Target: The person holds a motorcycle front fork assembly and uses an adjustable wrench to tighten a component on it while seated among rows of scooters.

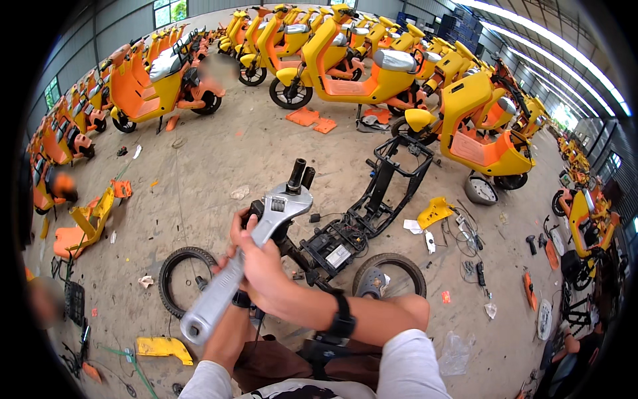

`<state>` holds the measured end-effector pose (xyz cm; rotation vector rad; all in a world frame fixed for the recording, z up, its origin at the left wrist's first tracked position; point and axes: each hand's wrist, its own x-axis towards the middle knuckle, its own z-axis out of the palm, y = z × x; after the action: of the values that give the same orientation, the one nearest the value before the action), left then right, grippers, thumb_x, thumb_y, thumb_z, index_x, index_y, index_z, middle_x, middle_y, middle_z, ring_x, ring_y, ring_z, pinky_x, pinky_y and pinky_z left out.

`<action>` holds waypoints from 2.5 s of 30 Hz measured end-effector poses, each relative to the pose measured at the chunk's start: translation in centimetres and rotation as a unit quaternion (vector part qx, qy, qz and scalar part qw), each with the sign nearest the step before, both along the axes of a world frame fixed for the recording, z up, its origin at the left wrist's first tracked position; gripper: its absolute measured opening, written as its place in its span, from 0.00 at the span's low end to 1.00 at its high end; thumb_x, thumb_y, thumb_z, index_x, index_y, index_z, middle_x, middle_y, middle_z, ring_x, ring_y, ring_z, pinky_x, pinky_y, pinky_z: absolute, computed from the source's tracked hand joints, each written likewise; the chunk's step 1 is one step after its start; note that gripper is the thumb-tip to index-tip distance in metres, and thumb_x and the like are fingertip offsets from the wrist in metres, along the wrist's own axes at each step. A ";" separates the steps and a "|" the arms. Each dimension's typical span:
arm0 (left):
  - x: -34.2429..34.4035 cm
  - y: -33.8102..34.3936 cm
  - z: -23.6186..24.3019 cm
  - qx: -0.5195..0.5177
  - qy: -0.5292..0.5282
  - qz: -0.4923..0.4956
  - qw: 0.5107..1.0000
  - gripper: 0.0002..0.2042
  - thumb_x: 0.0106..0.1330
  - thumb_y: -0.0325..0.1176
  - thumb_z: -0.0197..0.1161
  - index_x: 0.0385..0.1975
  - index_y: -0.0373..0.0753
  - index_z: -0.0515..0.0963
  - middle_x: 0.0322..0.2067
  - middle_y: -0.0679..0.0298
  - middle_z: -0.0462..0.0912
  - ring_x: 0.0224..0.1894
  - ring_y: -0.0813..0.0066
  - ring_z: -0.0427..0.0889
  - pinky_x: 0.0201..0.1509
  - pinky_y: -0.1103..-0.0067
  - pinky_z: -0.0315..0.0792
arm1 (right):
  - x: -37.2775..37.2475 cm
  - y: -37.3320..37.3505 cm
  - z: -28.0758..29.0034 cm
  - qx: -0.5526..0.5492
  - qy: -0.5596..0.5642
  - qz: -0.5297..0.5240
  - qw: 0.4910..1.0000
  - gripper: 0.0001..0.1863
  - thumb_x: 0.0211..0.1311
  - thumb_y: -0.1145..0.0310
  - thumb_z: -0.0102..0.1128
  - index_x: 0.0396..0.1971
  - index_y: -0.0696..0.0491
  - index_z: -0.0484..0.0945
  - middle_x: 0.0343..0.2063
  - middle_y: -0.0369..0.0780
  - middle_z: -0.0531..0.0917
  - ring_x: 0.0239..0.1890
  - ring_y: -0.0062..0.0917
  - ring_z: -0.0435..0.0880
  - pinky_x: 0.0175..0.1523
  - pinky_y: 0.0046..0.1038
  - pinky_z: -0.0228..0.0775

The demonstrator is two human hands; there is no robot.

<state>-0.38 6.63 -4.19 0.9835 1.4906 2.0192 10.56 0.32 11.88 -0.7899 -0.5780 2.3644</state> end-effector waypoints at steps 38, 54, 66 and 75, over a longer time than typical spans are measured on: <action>0.3 -1.3 1.7 0.017 -0.004 0.024 1.000 0.14 0.66 0.31 0.57 0.48 0.29 0.73 0.40 0.63 0.77 0.41 0.78 0.73 0.49 0.81 0.67 | 15.5 7.6 -4.6 0.096 -0.119 0.195 0.969 0.15 0.72 0.57 0.46 0.41 0.54 0.66 0.16 0.33 0.65 0.10 0.19 0.65 0.16 0.25 0.63; -0.8 -0.7 0.2 0.012 -0.061 0.026 0.998 0.14 0.69 0.32 0.51 0.49 0.32 0.71 0.43 0.63 0.75 0.45 0.76 0.73 0.54 0.80 0.65 | 14.4 9.0 -7.6 0.085 -0.060 0.217 0.971 0.14 0.71 0.56 0.47 0.41 0.52 0.63 0.18 0.34 0.67 0.12 0.19 0.67 0.14 0.24 0.63; -0.8 -1.1 0.7 -0.013 -0.002 0.036 0.999 0.14 0.68 0.33 0.53 0.49 0.32 0.71 0.44 0.62 0.75 0.46 0.74 0.73 0.53 0.79 0.65 | 6.4 2.7 -5.0 0.065 -0.007 0.100 0.993 0.10 0.73 0.61 0.43 0.41 0.50 0.58 0.21 0.37 0.70 0.16 0.26 0.76 0.19 0.30 0.72; 0.1 -0.9 1.6 0.049 -0.061 0.025 0.997 0.19 0.66 0.34 0.57 0.54 0.35 0.68 0.42 0.57 0.76 0.47 0.67 0.74 0.57 0.76 0.66 | -4.3 0.3 -1.6 0.012 0.108 -0.082 0.991 0.21 0.74 0.68 0.38 0.63 0.48 0.50 0.30 0.41 0.72 0.29 0.31 0.81 0.36 0.35 0.77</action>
<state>-0.33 5.78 -2.58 0.8519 1.3762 2.1654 6.22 0.66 10.32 -0.5404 -0.4319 2.2494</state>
